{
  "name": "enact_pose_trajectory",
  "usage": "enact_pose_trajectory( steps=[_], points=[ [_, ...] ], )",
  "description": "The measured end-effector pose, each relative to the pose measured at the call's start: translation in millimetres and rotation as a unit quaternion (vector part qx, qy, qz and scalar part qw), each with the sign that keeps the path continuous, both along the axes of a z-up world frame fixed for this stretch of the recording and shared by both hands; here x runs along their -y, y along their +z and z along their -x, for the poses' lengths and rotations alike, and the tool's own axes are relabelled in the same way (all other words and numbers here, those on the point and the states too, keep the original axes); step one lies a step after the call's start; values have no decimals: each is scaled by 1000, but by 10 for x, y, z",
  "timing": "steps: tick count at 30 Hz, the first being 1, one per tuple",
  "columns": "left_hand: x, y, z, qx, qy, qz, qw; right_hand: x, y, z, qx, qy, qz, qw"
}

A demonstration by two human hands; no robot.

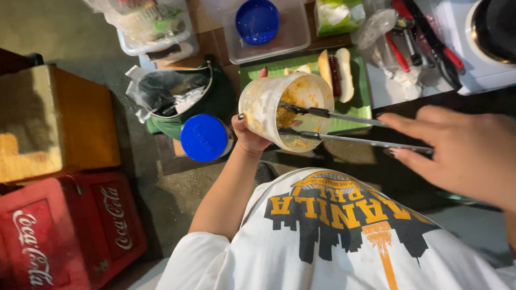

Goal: The person places cooked sausages into buns, adds a yellow condiment from a container using tongs, and grates cheese onto the hot dogs. They handle the buns and sausages with gloved hands and use tongs to apply the condiment.

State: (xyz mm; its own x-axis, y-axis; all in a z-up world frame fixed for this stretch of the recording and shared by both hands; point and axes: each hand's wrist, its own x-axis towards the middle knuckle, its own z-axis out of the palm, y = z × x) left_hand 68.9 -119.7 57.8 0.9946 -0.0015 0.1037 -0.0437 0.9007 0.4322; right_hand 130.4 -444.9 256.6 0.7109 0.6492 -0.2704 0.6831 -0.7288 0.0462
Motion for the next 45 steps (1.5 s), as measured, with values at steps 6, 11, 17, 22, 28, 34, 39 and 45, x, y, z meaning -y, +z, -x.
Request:
enact_pose_trajectory(
  steps=[6,11,17,22,28,34,39,45],
  points=[
    [340,-157,-133,-6,23,8,1000,284,-228,-114,-61,-21,-162,985],
    [554,-341,-286,-5,72,23,997,692,-350,-263,-74,-95,-184,976],
    [734,-498,-459,-11,66,24,997,946,-365,-365,-59,-135,-124,981],
    [807,-560,-595,-10,60,37,997,1000,-404,-360,-83,-149,-232,958],
    [763,-656,-713,-12,50,31,998,1001,-497,-403,-90,-172,-210,958],
    [626,-819,-739,-31,22,44,998,936,-470,-422,-116,-196,-258,939],
    [533,-857,-818,-33,6,55,998,792,-433,-366,-81,-198,-231,949],
    [413,-726,-839,-28,-29,24,999,581,-321,-353,-41,-190,-146,970]
  ],
)
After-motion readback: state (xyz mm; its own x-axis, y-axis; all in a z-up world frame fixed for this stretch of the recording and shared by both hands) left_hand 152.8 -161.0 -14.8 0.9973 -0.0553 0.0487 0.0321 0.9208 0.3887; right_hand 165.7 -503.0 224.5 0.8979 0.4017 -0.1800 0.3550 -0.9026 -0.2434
